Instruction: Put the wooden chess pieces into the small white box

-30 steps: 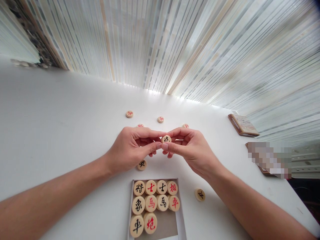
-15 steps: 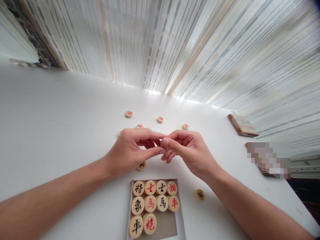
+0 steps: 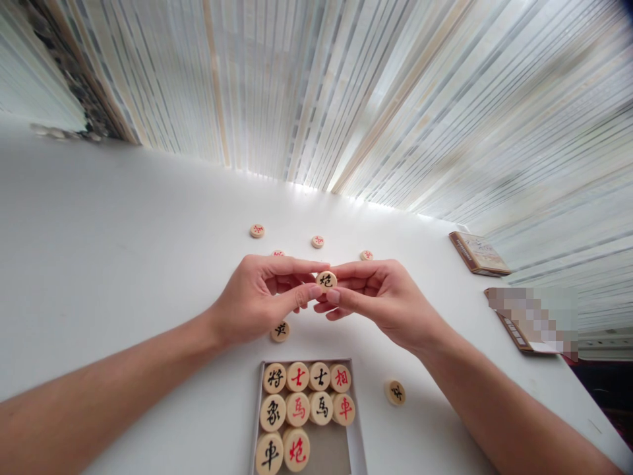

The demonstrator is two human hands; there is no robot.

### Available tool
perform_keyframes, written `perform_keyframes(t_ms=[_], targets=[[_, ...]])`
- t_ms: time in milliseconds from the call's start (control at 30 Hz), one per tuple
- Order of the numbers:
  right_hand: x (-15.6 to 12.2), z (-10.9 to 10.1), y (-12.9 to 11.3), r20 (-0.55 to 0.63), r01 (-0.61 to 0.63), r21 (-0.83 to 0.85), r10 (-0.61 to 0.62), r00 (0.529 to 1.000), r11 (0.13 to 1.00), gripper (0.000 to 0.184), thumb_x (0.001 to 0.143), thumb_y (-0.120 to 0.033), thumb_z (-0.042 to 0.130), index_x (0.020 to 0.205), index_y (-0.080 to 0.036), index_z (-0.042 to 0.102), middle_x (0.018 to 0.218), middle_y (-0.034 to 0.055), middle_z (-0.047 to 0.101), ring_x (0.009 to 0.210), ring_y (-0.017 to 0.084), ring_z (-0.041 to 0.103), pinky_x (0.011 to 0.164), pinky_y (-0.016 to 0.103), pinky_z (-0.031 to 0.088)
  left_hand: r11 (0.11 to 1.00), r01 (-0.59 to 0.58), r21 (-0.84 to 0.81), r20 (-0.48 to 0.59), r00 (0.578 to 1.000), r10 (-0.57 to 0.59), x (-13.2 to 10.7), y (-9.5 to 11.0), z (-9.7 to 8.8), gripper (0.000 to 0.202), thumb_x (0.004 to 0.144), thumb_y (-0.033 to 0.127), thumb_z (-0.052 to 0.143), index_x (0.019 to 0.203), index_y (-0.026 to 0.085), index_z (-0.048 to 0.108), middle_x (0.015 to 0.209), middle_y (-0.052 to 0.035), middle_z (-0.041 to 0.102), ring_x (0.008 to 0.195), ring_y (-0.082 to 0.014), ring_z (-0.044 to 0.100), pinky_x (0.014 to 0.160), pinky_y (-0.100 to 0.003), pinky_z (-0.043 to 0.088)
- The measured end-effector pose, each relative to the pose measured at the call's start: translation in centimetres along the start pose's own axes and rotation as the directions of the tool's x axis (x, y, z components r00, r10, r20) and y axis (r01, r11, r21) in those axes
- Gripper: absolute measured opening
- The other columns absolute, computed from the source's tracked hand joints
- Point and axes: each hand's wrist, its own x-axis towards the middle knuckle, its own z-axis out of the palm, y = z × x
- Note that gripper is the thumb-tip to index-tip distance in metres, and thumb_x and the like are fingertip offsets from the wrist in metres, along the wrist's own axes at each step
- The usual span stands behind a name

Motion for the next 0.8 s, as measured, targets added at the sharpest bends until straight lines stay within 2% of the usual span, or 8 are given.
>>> perform_keyframes(t_ms=[167, 267, 400, 533, 700, 800], targets=[[-0.1, -0.2, -0.2, 0.014, -0.018, -0.046, 0.019, 1.000, 0.999, 0.039, 0.081, -0.035, 0.094, 0.116, -0.021, 0.085, 0.096, 0.0112, 0.086, 0.090, 0.026, 0.084, 0.081, 0.037, 0.071, 0.998, 0.017, -0.055, 0.010, 1.000, -0.016, 0.2, 0.3, -0.1, 0.019, 0.085, 0.016, 0.081, 0.103, 0.015, 0.088, 0.081, -0.0074, 0.081, 0.061, -0.0132, 0.069, 0.056, -0.023, 0.061], [-0.1, -0.1, 0.0, 0.016, 0.013, -0.070, -0.011, 1.000, 0.997, 0.037, 0.084, -0.036, 0.092, 0.117, -0.022, 0.085, 0.095, 0.0101, 0.086, 0.089, 0.024, 0.084, 0.082, 0.036, 0.072, 0.997, 0.028, -0.072, 0.017, 1.000, -0.026, 0.3, 0.3, -0.2, 0.018, 0.086, 0.014, 0.079, 0.101, 0.015, 0.088, 0.080, -0.0069, 0.081, 0.060, -0.0118, 0.068, 0.056, -0.021, 0.060], [-0.2, 0.0, 0.6, -0.021, 0.100, -0.178, -0.106, 0.994, 0.979, 0.034, 0.088, -0.039, 0.088, 0.116, -0.022, 0.086, 0.095, 0.0097, 0.086, 0.086, 0.024, 0.083, 0.081, 0.038, 0.072, 0.999, 0.003, -0.037, 0.015, 1.000, -0.002, 0.2, 0.2, -0.1, 0.018, 0.083, 0.013, 0.081, 0.099, 0.016, 0.088, 0.084, -0.0075, 0.083, 0.063, -0.0122, 0.071, 0.058, -0.020, 0.060], [-0.2, -0.1, 1.0, -0.036, 0.204, -0.326, -0.227, 0.973, 0.923, 0.032, 0.091, -0.040, 0.084, 0.118, -0.023, 0.085, 0.094, 0.0091, 0.085, 0.083, 0.025, 0.082, 0.080, 0.041, 0.072, 1.000, 0.006, 0.024, -0.032, 0.999, -0.005, 0.2, 0.1, 0.0, 0.022, 0.079, 0.016, 0.086, 0.101, 0.015, 0.087, 0.093, -0.0098, 0.083, 0.068, -0.0150, 0.074, 0.060, -0.023, 0.062], [-0.1, -0.3, 0.9, -0.040, 0.315, -0.416, -0.363, 0.931, 0.853, 0.020, 0.092, -0.033, 0.083, 0.110, -0.025, 0.087, 0.089, 0.0067, 0.085, 0.079, 0.024, 0.081, 0.079, 0.041, 0.072, 1.000, 0.002, 0.021, -0.063, 0.998, 0.000, 0.2, -0.1, -0.1, 0.017, 0.075, 0.016, 0.091, 0.091, 0.016, 0.086, 0.078, -0.0053, 0.080, 0.065, -0.0134, 0.069, 0.059, -0.022, 0.057], [0.0, -0.3, 0.7, -0.037, 0.351, -0.439, -0.407, 0.912, 0.827, 0.018, 0.091, -0.029, 0.083, 0.108, -0.027, 0.088, 0.092, 0.0069, 0.085, 0.083, 0.025, 0.081, 0.079, 0.040, 0.071, 1.000, -0.009, -0.010, -0.063, 0.998, 0.009, 0.3, -0.2, -0.2, 0.017, 0.074, 0.013, 0.092, 0.089, 0.016, 0.085, 0.080, -0.0045, 0.080, 0.067, -0.0124, 0.069, 0.061, -0.021, 0.056]])
